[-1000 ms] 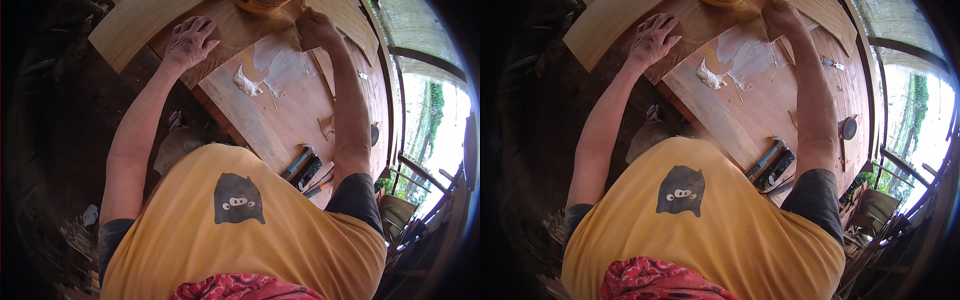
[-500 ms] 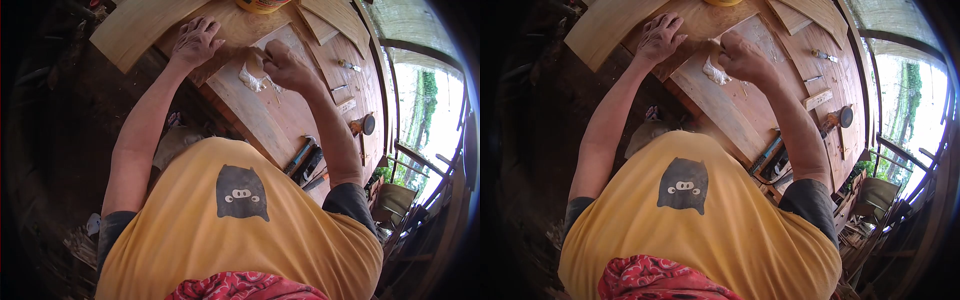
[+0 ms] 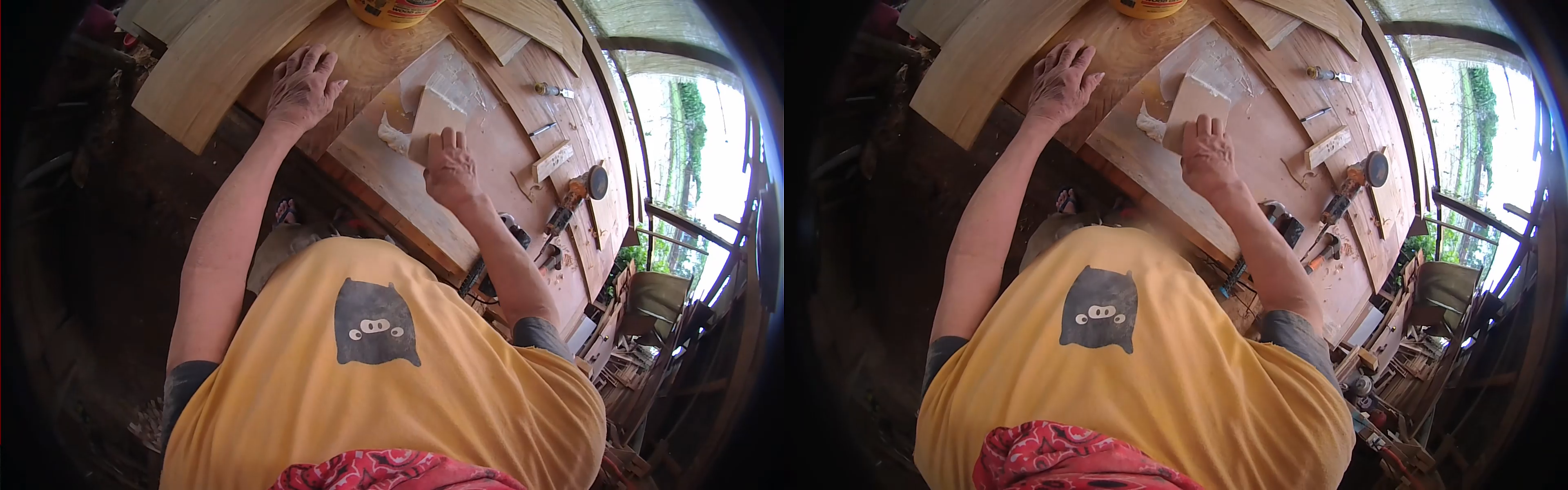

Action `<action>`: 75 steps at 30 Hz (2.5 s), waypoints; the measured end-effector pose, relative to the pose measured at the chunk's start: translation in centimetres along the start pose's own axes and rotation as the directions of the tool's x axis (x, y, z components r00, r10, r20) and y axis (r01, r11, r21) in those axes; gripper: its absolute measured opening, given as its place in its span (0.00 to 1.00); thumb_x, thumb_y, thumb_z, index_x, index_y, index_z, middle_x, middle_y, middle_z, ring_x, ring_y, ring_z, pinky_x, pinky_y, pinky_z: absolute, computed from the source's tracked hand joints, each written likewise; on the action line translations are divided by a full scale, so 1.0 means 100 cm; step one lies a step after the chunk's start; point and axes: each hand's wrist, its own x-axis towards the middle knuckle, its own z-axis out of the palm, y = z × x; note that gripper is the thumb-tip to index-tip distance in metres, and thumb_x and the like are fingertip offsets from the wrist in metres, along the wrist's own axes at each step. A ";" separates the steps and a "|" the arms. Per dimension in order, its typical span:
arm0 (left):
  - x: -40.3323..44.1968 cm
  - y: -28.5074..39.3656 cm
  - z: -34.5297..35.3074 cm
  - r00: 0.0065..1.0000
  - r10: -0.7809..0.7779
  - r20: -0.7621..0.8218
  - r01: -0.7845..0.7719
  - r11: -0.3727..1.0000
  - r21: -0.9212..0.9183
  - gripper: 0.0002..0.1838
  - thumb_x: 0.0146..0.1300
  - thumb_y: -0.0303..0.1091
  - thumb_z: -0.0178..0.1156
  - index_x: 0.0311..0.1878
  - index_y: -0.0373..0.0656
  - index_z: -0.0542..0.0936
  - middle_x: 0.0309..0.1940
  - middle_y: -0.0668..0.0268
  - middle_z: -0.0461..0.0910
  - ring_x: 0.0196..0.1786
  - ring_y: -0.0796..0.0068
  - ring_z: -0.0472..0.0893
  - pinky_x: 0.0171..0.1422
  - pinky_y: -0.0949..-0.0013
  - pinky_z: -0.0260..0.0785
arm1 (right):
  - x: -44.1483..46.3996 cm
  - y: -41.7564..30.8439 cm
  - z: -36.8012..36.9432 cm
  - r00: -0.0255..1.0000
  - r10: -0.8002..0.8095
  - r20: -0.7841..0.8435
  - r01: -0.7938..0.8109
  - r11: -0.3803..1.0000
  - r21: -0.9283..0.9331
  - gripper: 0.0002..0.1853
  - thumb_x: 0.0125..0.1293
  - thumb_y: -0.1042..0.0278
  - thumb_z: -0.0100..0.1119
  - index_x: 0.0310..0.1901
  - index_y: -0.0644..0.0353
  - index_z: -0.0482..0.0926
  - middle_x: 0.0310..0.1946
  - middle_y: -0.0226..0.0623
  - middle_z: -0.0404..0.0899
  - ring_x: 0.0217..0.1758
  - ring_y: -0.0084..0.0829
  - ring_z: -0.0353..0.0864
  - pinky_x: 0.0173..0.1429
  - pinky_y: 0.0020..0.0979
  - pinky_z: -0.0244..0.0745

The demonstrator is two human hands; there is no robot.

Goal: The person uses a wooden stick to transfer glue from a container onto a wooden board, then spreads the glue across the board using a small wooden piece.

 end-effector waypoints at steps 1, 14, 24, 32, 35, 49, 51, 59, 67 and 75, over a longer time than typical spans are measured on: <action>0.000 0.000 0.000 1.000 0.001 0.005 -0.001 1.000 0.000 0.29 0.70 0.51 0.61 0.68 0.47 0.77 0.72 0.66 0.69 0.75 0.62 0.65 0.75 0.53 0.58 | -0.012 -0.005 -0.005 1.000 -0.019 -0.017 0.020 0.999 0.036 0.23 0.51 0.71 0.68 0.50 0.63 0.74 0.51 0.48 0.72 0.57 0.50 0.73 0.57 0.47 0.75; 0.001 0.001 0.003 1.000 0.009 0.027 -0.011 0.997 0.082 0.29 0.71 0.52 0.60 0.71 0.51 0.75 0.73 0.66 0.68 0.75 0.60 0.65 0.76 0.51 0.58 | -0.006 0.013 -0.001 1.000 0.022 0.002 -0.022 0.997 0.079 0.17 0.56 0.70 0.66 0.46 0.65 0.77 0.51 0.49 0.73 0.57 0.49 0.74 0.58 0.47 0.76; 0.002 0.005 0.005 0.999 0.000 0.053 -0.007 0.991 0.130 0.29 0.71 0.52 0.59 0.72 0.53 0.73 0.73 0.67 0.67 0.76 0.59 0.64 0.76 0.51 0.58 | 0.012 0.097 -0.065 0.954 0.214 -0.210 -0.198 0.975 0.096 0.12 0.62 0.69 0.59 0.47 0.61 0.77 0.48 0.47 0.78 0.57 0.49 0.78 0.58 0.45 0.76; 0.002 0.005 0.004 0.999 0.007 0.039 -0.012 0.992 0.125 0.29 0.71 0.51 0.60 0.72 0.53 0.73 0.73 0.67 0.68 0.75 0.60 0.65 0.76 0.52 0.58 | 0.082 0.152 -0.052 0.976 0.196 -0.097 -0.184 0.975 0.120 0.14 0.67 0.61 0.58 0.49 0.61 0.77 0.51 0.48 0.78 0.61 0.50 0.77 0.62 0.46 0.74; 0.002 0.005 0.004 0.999 0.004 0.039 -0.008 0.994 0.112 0.29 0.71 0.51 0.60 0.72 0.52 0.74 0.73 0.68 0.68 0.75 0.61 0.65 0.76 0.52 0.58 | 0.076 0.133 -0.043 0.994 0.097 -0.057 -0.086 0.983 0.160 0.14 0.66 0.61 0.58 0.47 0.61 0.77 0.51 0.49 0.78 0.57 0.53 0.78 0.60 0.46 0.74; 0.002 0.004 0.002 0.999 -0.016 0.029 0.014 0.998 0.059 0.29 0.71 0.50 0.60 0.72 0.51 0.74 0.73 0.69 0.68 0.76 0.63 0.64 0.76 0.54 0.57 | 0.082 0.132 -0.059 0.985 -0.112 -0.127 0.139 0.964 0.228 0.11 0.66 0.63 0.58 0.42 0.62 0.74 0.39 0.53 0.79 0.48 0.56 0.80 0.52 0.49 0.75; 0.001 0.004 0.002 0.999 -0.019 0.033 0.018 0.998 0.054 0.29 0.71 0.50 0.60 0.72 0.51 0.74 0.73 0.69 0.68 0.76 0.63 0.64 0.77 0.54 0.56 | 0.077 0.141 -0.064 0.988 -0.095 -0.121 0.124 0.957 0.260 0.11 0.65 0.64 0.59 0.42 0.62 0.74 0.38 0.53 0.80 0.46 0.57 0.80 0.51 0.49 0.75; 0.002 0.004 0.001 0.998 -0.023 0.050 0.020 0.998 0.067 0.29 0.70 0.51 0.61 0.71 0.51 0.73 0.72 0.68 0.67 0.76 0.63 0.63 0.77 0.54 0.56 | 0.128 0.220 -0.065 0.991 0.020 -0.132 0.027 0.936 0.350 0.15 0.64 0.67 0.56 0.49 0.66 0.78 0.42 0.57 0.83 0.47 0.50 0.84 0.52 0.45 0.77; 0.002 0.002 0.003 0.999 -0.022 0.040 0.019 0.998 0.061 0.29 0.70 0.51 0.61 0.70 0.52 0.74 0.72 0.67 0.67 0.76 0.63 0.63 0.77 0.54 0.56 | 0.161 0.182 -0.071 0.967 0.234 -0.103 -0.168 0.886 0.433 0.17 0.64 0.60 0.54 0.41 0.67 0.83 0.35 0.54 0.85 0.44 0.47 0.87 0.53 0.42 0.79; 0.001 -0.001 0.005 0.999 -0.021 0.026 0.021 0.999 0.037 0.28 0.71 0.52 0.60 0.70 0.53 0.75 0.72 0.66 0.68 0.76 0.63 0.63 0.77 0.54 0.56 | 0.182 0.078 -0.075 0.957 0.281 -0.067 -0.228 0.877 0.423 0.20 0.68 0.52 0.58 0.36 0.66 0.82 0.24 0.43 0.81 0.26 0.32 0.78 0.33 0.41 0.73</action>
